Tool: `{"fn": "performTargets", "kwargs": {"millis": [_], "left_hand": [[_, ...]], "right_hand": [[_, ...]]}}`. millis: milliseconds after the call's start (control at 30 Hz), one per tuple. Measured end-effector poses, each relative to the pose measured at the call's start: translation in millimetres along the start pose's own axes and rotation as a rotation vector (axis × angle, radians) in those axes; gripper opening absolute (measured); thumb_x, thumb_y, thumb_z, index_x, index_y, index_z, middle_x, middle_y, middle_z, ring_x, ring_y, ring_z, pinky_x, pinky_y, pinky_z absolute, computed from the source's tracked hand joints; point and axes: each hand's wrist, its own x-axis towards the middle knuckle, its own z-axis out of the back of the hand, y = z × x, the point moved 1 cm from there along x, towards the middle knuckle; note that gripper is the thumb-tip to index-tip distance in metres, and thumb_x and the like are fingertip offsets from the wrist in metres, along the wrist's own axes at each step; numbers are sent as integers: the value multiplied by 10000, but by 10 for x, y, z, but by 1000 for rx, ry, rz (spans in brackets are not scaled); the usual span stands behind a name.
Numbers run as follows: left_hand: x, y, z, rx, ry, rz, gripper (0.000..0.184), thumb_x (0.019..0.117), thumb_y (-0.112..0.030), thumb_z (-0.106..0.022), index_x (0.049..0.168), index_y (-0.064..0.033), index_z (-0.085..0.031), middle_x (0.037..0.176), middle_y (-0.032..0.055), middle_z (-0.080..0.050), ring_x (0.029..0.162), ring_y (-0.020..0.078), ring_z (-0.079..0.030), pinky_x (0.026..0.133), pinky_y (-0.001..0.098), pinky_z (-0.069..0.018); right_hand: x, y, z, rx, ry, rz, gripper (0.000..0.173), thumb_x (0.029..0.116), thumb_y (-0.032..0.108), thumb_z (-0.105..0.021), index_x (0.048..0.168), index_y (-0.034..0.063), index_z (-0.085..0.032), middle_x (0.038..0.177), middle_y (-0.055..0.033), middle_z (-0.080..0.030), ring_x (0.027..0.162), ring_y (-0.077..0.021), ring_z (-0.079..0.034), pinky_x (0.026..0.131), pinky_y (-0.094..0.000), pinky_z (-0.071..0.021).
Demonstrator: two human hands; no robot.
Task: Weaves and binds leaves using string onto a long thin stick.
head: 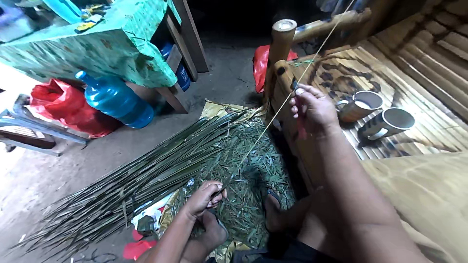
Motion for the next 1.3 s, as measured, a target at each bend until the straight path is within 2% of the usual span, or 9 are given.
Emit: {"fn": "performTargets", "kwargs": {"millis": [133,300,400,533,667,800,967,1167,1300], "left_hand": [[27,21,-23,-168,-99,-13,321,995,-311,-408,777,-178,-603,551,-106,-388,419,8,-357,407,170,-320],[130,-288,-243,-175,-240,-135,304,1066,-204,-281,1057,-102,-568,720,-49,-518,529,36,-466,486,180,-424],[170,-433,-368,-127,-233,-147,319,1111,-225,-283,1139,-67,-558,757,-17,-559,564,61,-530,517,200,-482],[152,-482,-506,-121,-220,-139,335,1121,-218,-292,1201,-34,-561,814,23,-607,623,101,-604,563,230,-541],[143,-466,-501,-91,-201,-166,335,1106,-205,-314,1271,-34,-550,883,27,-605,683,107,-603,616,249,-545],[161,-473,-517,-93,-307,-162,327,1120,-205,-348,1189,-15,-605,857,43,-634,660,108,-609,613,245,-547],[143,-435,-571,-189,-274,-150,336,1126,-208,-282,1107,-36,-570,790,6,-580,623,88,-581,594,229,-538],[73,-455,-587,-465,-78,-237,301,1091,-181,-283,947,-133,-544,629,-88,-427,477,14,-392,449,158,-358],[19,-483,-607,-504,4,-243,277,1095,-227,-337,919,-151,-537,648,-87,-427,470,4,-372,436,149,-338]], "right_hand": [[39,-75,12,-62,-168,43,298,1091,186,-491,1358,81,-571,807,12,-657,602,-81,-617,538,-243,-542],[-410,-433,-500,-185,301,-156,338,1074,224,-527,1397,132,-562,844,-25,-660,582,-91,-597,522,-254,-541],[-661,-619,-829,-157,608,-300,380,1065,159,-514,1435,74,-539,800,-61,-652,585,-110,-597,549,-262,-541],[-683,-677,-901,-103,636,-265,297,1056,140,-523,1323,50,-616,740,-47,-634,548,-87,-569,523,-235,-519],[-698,-723,-905,-112,660,-327,317,1054,155,-532,1348,48,-586,754,-70,-645,556,-106,-587,524,-246,-527],[-773,-750,-952,-141,646,-271,191,1039,137,-553,1095,4,-677,725,-57,-655,557,-98,-589,533,-242,-526],[-747,-670,-921,-143,605,-227,184,1046,137,-544,1080,15,-679,725,-61,-650,553,-105,-591,528,-242,-532],[-864,-689,-871,-105,1032,-163,214,1042,194,-558,959,40,-680,741,-11,-684,594,-71,-628,552,-230,-546],[-825,-686,-868,-64,1008,-5,212,1039,168,-555,926,41,-682,733,-10,-683,592,-63,-626,548,-219,-542]]}}
